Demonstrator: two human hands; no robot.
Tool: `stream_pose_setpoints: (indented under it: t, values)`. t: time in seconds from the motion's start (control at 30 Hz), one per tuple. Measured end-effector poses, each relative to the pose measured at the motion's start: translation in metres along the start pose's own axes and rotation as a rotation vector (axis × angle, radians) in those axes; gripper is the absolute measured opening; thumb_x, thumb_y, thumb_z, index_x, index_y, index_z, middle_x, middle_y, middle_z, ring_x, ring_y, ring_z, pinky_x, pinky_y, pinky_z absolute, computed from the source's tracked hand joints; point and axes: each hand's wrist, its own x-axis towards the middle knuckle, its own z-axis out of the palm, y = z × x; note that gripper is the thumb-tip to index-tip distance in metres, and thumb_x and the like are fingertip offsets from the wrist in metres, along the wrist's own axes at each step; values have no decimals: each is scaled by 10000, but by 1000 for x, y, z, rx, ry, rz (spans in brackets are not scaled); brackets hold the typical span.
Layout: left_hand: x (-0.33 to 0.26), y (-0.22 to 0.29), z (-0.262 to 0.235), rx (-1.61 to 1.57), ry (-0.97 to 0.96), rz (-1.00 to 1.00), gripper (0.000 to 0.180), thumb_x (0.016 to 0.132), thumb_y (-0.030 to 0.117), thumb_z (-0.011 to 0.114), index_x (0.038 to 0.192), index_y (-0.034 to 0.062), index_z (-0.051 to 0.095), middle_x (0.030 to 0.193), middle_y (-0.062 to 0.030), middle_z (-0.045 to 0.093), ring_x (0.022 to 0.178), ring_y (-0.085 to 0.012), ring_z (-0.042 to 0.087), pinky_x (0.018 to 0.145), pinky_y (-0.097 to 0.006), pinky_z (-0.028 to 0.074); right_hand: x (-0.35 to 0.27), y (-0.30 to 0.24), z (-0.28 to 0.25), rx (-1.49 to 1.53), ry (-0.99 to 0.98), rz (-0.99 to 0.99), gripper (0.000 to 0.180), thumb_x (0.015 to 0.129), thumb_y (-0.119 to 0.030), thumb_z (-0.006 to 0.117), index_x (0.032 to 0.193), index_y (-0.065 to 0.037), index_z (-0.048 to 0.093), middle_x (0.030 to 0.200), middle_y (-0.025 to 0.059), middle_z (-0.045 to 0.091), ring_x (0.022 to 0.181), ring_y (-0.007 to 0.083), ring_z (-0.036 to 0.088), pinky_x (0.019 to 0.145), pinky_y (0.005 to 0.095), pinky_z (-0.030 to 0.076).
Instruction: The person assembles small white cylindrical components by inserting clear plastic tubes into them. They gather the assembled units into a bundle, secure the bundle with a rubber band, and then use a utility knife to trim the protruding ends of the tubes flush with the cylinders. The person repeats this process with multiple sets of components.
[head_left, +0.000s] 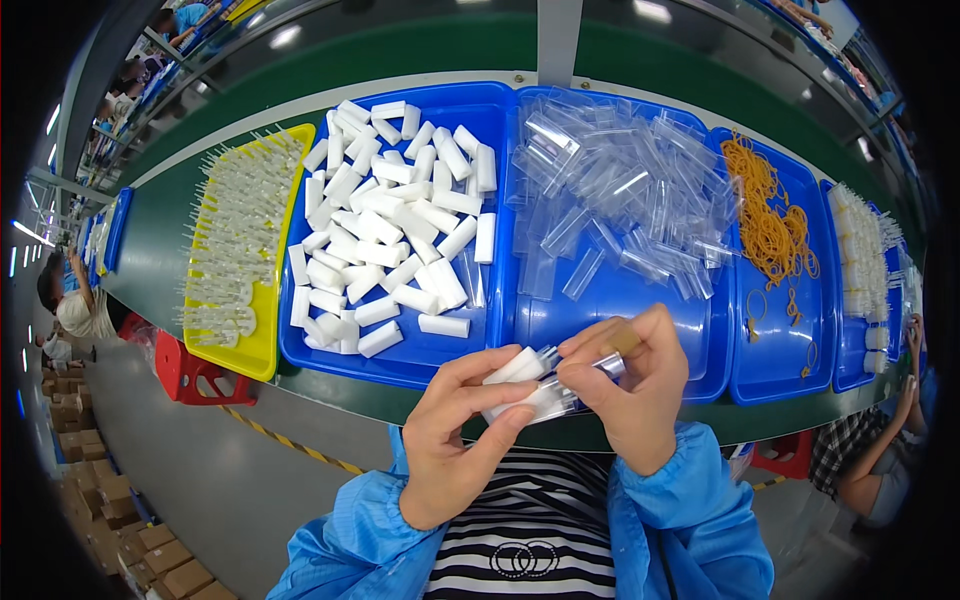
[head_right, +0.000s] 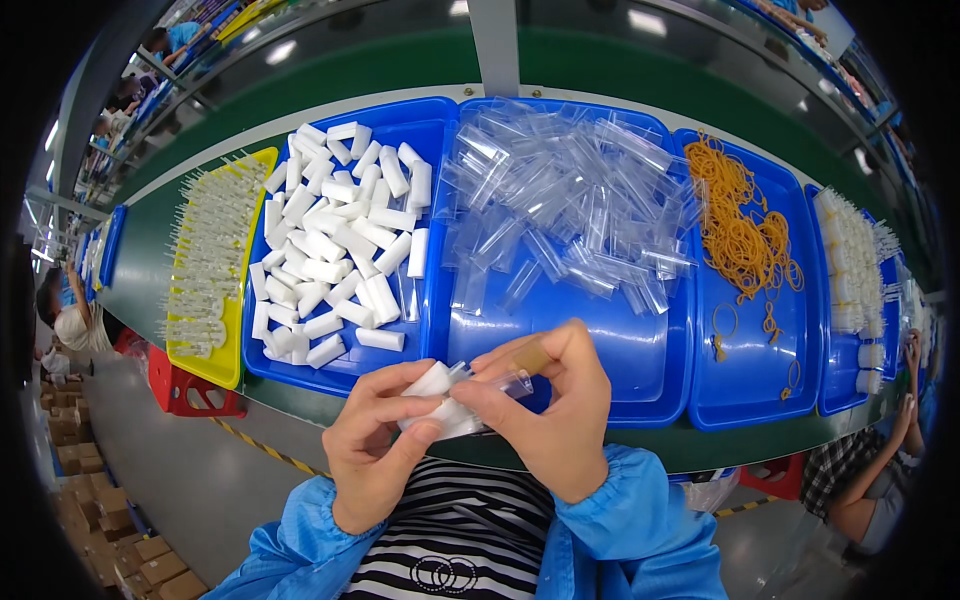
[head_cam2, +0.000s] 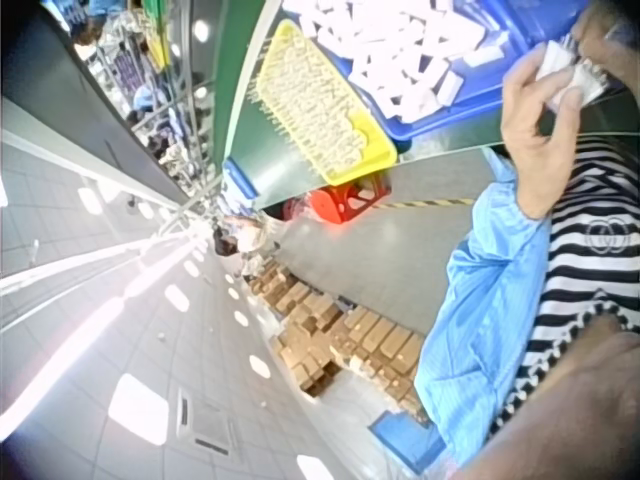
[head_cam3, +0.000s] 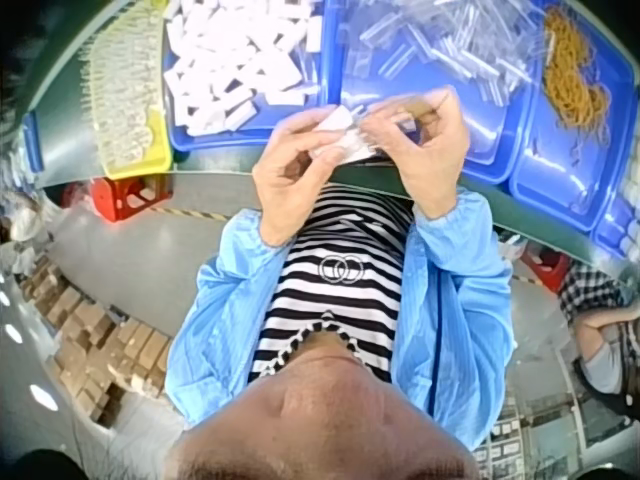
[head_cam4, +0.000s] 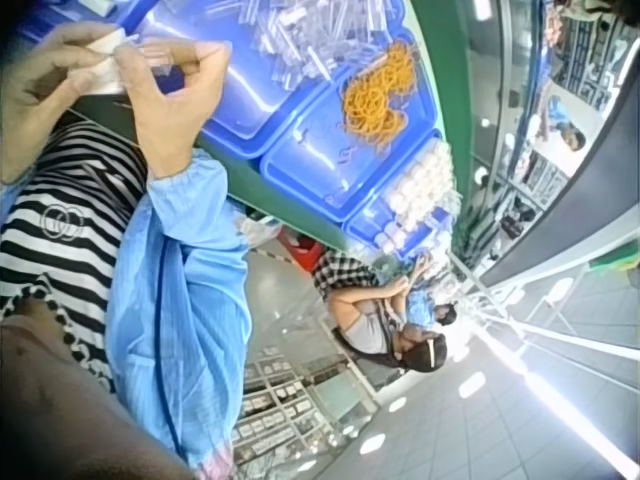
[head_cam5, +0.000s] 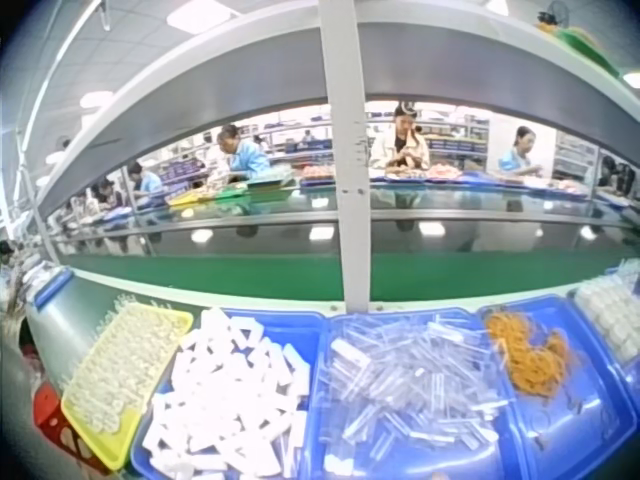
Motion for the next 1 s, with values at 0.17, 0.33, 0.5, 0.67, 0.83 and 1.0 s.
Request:
stream_pose_setpoints:
  t: [0.17, 0.33, 0.5, 0.67, 0.83, 1.0]
  values:
    - [1, 6, 3, -47, 43, -39, 203, 817, 12, 745, 1019, 14, 727, 1218, -185, 607, 1067, -248, 628, 898, -338, 510, -3, -10, 5, 24, 26, 65, 435, 699, -31, 862, 918, -25, 487, 903, 160, 667, 838, 202, 666, 766, 307, 522]
    - [-1, 7, 3, 75, 35, 54, 247, 805, 5, 760, 1050, 10, 724, 1238, -194, 597, 1066, -254, 631, 902, -343, 513, -7, 5, 2, -302, 49, -357, 422, 726, -66, 859, 942, -14, 500, 927, 160, 655, 842, 163, 655, 768, 298, 530]
    - [-1, 5, 2, 94, 48, 86, 289, 802, -2, 762, 1088, 7, 718, 1254, -199, 590, 1086, -267, 626, 932, -356, 504, -1, -5, 8, -27, -48, 70, 435, 729, -70, 858, 962, -7, 495, 959, 151, 642, 844, 168, 664, 760, 285, 538]
    - [2, 4, 3, 42, 42, 92, 272, 826, -15, 732, 1096, 9, 716, 1263, -200, 581, 1110, -279, 615, 951, -365, 497, 2, -10, 9, -76, -61, 24, 378, 782, -76, 817, 1001, 4, 520, 959, 143, 671, 887, 163, 671, 834, 298, 514]
    - [6, 0, -13, -88, -100, 68, 318, 893, -42, 634, 1211, -33, 624, 1373, -210, 461, 1234, -346, 545, 987, -406, 493, 8, -13, -18, -70, -134, 6, 304, 816, -58, 782, 997, 13, 549, 957, 132, 691, 917, 163, 672, 859, 298, 501]
    - [-4, -10, -10, -475, -73, -32, 221, 849, -94, 664, 1046, -54, 574, 1252, -145, 434, 1244, -413, 525, 1024, -459, 506, 3, -11, -23, 97, -74, 84, 338, 790, -33, 794, 1017, 8, 547, 977, 141, 680, 929, 167, 665, 858, 293, 500]
